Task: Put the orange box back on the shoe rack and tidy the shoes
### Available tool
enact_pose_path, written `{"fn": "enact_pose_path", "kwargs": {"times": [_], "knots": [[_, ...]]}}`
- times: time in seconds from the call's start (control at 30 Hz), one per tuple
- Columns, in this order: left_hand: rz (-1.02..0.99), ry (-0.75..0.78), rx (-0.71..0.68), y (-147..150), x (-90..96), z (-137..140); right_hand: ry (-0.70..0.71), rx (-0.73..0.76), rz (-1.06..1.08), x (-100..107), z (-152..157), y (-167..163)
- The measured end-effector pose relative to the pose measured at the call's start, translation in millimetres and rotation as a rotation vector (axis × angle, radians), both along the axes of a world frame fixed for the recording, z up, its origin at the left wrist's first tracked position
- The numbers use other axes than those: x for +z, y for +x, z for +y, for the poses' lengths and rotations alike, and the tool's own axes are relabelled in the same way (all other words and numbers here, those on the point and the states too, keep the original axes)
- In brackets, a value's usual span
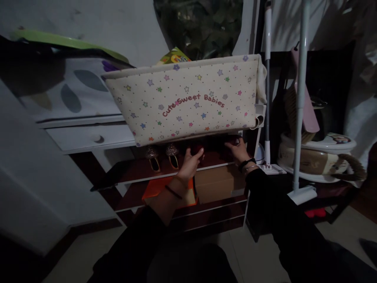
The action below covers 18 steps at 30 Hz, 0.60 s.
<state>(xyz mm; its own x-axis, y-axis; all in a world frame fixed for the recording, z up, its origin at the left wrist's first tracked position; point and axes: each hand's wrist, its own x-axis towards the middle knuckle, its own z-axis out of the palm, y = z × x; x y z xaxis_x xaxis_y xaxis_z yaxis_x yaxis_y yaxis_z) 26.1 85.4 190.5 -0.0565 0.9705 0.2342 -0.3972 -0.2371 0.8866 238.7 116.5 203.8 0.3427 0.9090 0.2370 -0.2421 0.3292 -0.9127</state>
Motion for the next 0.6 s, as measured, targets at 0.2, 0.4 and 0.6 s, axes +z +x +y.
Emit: {"fn": "enact_pose_path", "kwargs": {"times": [0.2,0.4,0.6], "knots": [[-0.032,-0.002,0.003,-10,10.1,-5,0.334,-0.154,-0.406,8,-10,-35],[-0.068,-0.012,0.043,-16,7.7,-4,0.224,-0.176,-0.568,-1,-19,-70],[-0.04,0.031,0.039,-26,-4.5,0,0.282,-0.057,-0.646,-19,-12,-79]]}}
